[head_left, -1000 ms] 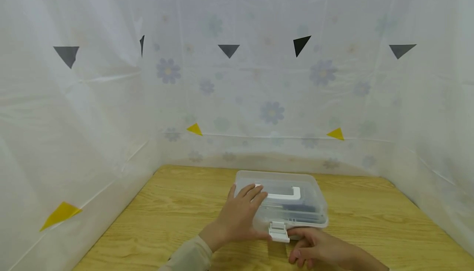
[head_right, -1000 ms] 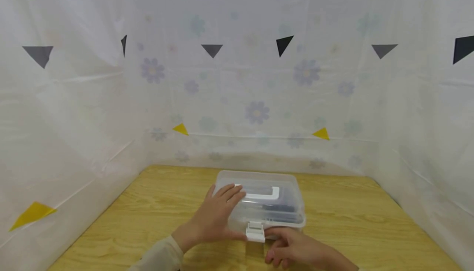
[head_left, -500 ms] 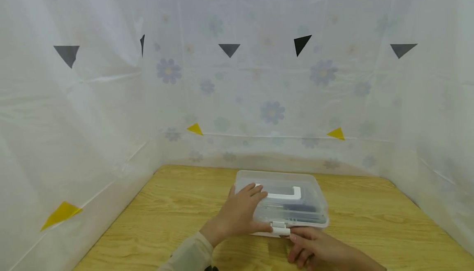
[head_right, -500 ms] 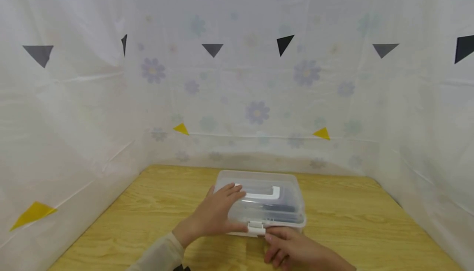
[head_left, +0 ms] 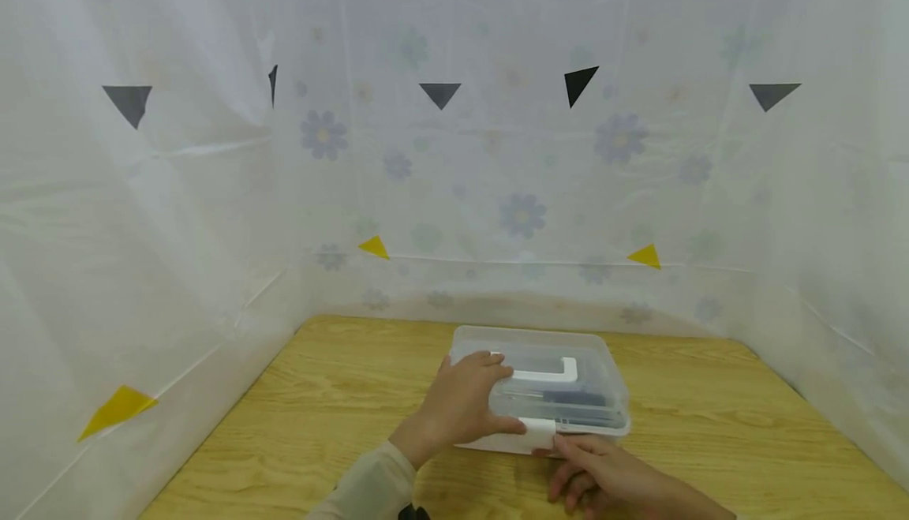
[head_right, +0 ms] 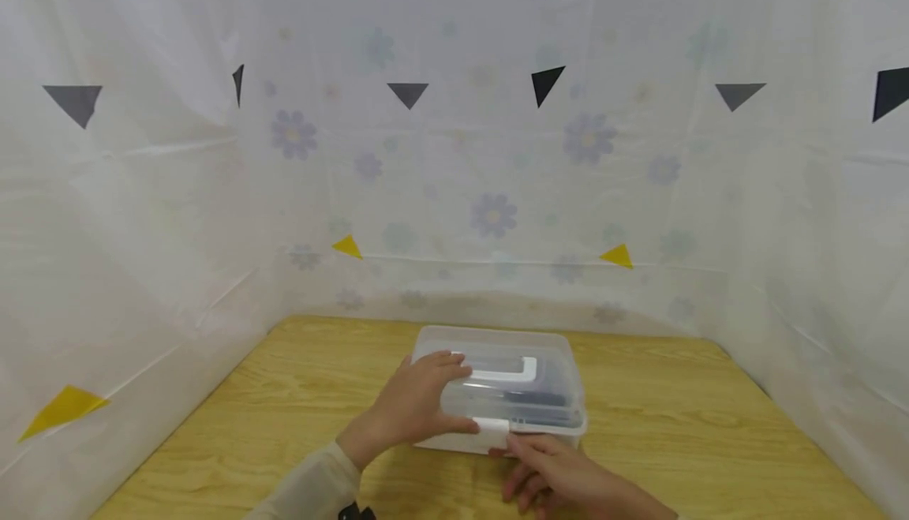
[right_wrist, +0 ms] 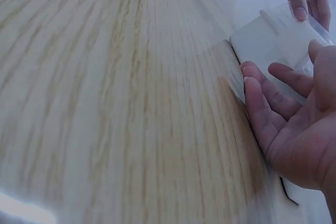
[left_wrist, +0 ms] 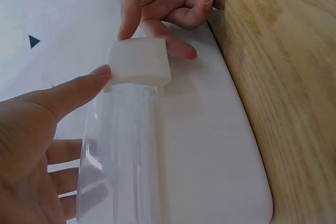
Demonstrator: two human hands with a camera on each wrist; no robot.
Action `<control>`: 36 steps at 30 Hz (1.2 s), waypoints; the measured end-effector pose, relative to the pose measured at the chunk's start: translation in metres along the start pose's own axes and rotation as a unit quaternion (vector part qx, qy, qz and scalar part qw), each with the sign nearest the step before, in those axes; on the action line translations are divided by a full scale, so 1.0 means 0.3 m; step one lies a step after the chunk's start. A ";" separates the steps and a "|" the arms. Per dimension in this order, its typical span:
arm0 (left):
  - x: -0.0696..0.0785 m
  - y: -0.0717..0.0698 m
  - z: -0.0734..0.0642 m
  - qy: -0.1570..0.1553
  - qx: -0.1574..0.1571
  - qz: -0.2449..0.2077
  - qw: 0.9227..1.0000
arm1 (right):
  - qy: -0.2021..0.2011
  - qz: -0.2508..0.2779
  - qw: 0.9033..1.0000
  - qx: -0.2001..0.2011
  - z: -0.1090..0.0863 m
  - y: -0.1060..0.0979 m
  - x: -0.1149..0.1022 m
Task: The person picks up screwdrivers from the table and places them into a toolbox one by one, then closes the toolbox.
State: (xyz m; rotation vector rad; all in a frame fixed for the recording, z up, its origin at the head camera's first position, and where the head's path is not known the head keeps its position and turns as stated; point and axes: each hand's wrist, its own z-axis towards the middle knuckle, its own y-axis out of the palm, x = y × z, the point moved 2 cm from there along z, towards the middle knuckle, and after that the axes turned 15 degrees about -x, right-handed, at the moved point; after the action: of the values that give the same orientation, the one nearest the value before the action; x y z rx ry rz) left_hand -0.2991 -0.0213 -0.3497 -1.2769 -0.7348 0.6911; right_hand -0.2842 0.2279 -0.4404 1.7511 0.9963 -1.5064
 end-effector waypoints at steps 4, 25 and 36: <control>0.000 -0.008 0.006 -0.009 0.009 -0.014 1.000 | -0.003 0.013 1.000 0.014 0.002 0.014 -0.002; 0.011 0.006 0.015 -0.031 0.074 -0.042 0.996 | -0.014 0.190 0.981 -0.043 0.021 0.025 0.006; 0.017 0.028 0.022 -0.040 0.075 -0.042 0.996 | -0.014 0.186 0.982 -0.029 0.023 0.030 0.018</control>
State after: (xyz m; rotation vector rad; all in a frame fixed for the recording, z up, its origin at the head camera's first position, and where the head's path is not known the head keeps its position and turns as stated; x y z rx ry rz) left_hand -0.3019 -0.0121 -0.3566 -1.0808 -0.7826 0.7179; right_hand -0.2796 0.2182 -0.4469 1.7523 0.6458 -1.2471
